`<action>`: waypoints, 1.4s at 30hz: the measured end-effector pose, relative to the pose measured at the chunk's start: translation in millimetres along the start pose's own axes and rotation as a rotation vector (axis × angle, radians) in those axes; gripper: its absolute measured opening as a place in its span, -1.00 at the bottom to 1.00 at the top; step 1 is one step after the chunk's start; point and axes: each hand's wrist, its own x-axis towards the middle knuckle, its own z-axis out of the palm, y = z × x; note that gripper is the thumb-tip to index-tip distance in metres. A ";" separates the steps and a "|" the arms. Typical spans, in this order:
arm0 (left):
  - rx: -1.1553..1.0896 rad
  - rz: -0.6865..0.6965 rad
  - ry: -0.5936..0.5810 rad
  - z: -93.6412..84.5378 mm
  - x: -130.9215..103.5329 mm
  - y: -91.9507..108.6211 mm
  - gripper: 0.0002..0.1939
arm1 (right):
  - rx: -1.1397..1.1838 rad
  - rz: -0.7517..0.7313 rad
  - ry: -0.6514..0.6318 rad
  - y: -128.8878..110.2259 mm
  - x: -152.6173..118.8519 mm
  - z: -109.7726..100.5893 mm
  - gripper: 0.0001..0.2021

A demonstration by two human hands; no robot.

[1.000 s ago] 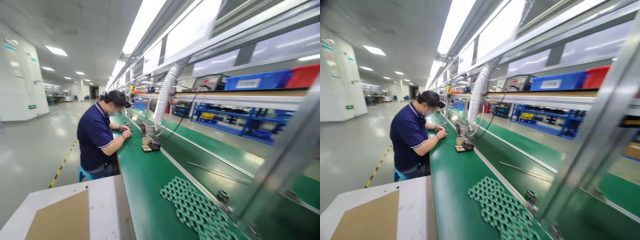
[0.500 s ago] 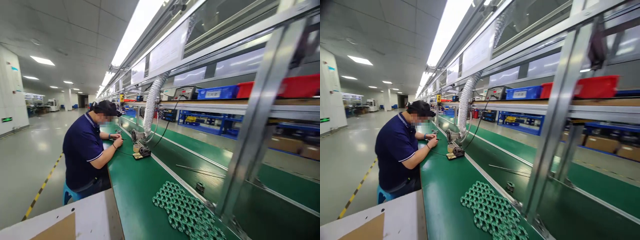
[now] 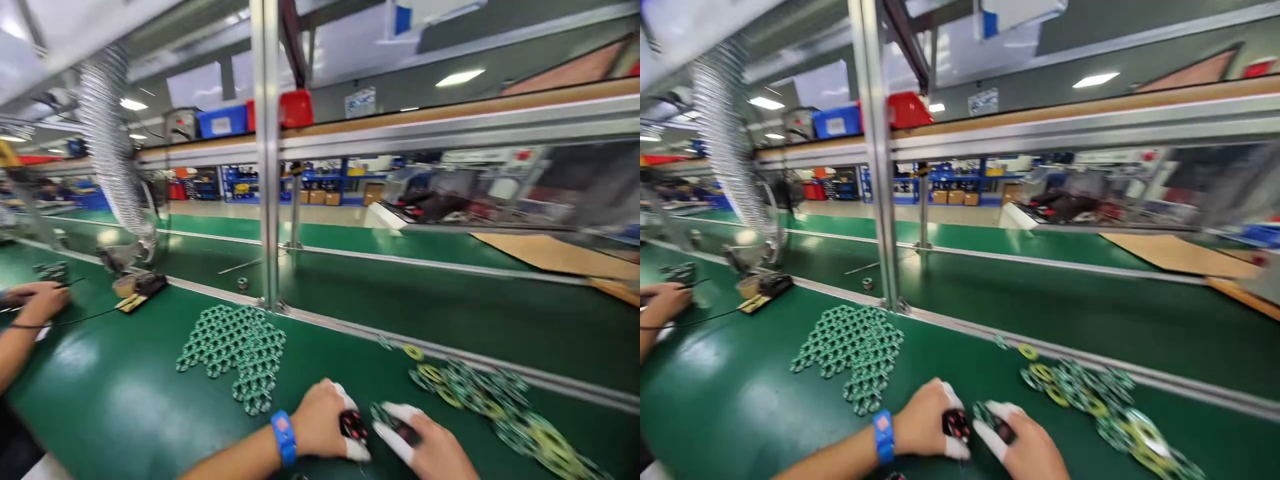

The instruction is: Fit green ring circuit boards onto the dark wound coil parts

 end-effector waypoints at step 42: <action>0.031 -0.138 0.124 1.4 -14.0 8.9 -0.71 | -0.218 -0.151 -0.115 -53.0 -6.9 8.8 -0.71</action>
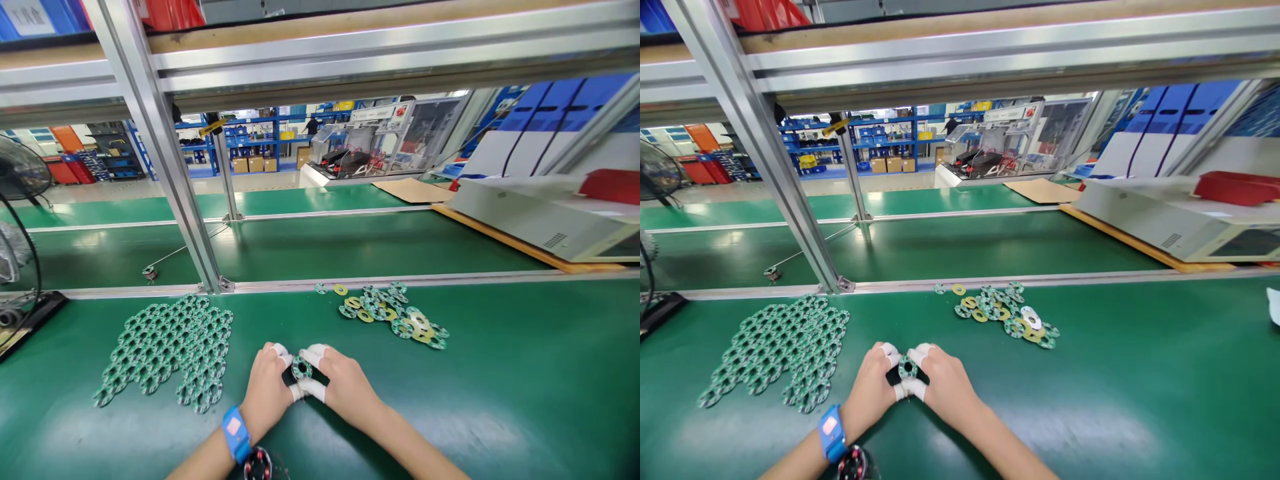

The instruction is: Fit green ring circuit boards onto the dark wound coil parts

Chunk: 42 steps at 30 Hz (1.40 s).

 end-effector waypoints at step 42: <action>-0.003 -0.007 -0.035 -9.6 -0.4 2.2 -0.77 | 0.616 0.022 0.064 10.4 -9.6 16.9 -0.64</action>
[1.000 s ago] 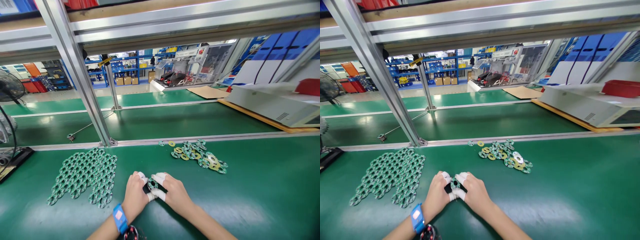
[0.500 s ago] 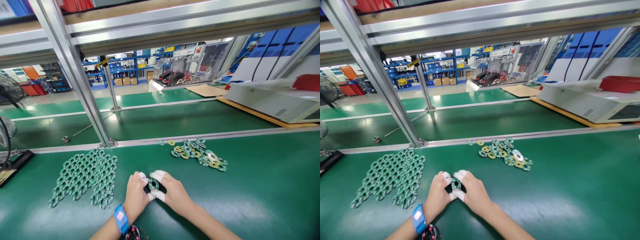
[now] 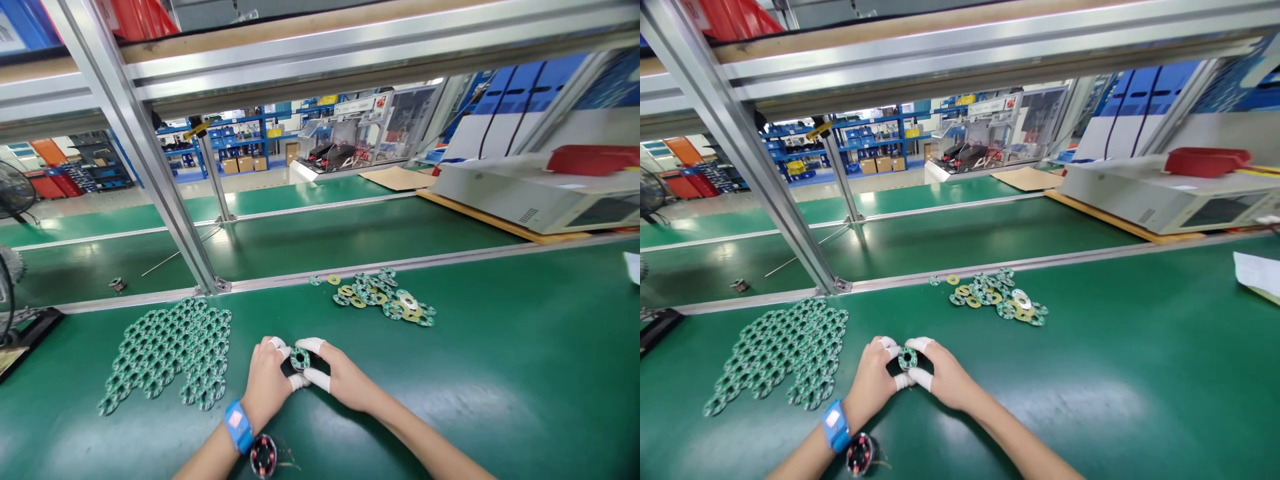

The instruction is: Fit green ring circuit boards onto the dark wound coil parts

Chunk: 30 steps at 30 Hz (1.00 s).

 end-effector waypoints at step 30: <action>0.354 0.695 -0.066 -22.5 -2.0 -0.7 -0.71 | 0.084 -0.008 0.097 4.0 2.4 6.8 -0.67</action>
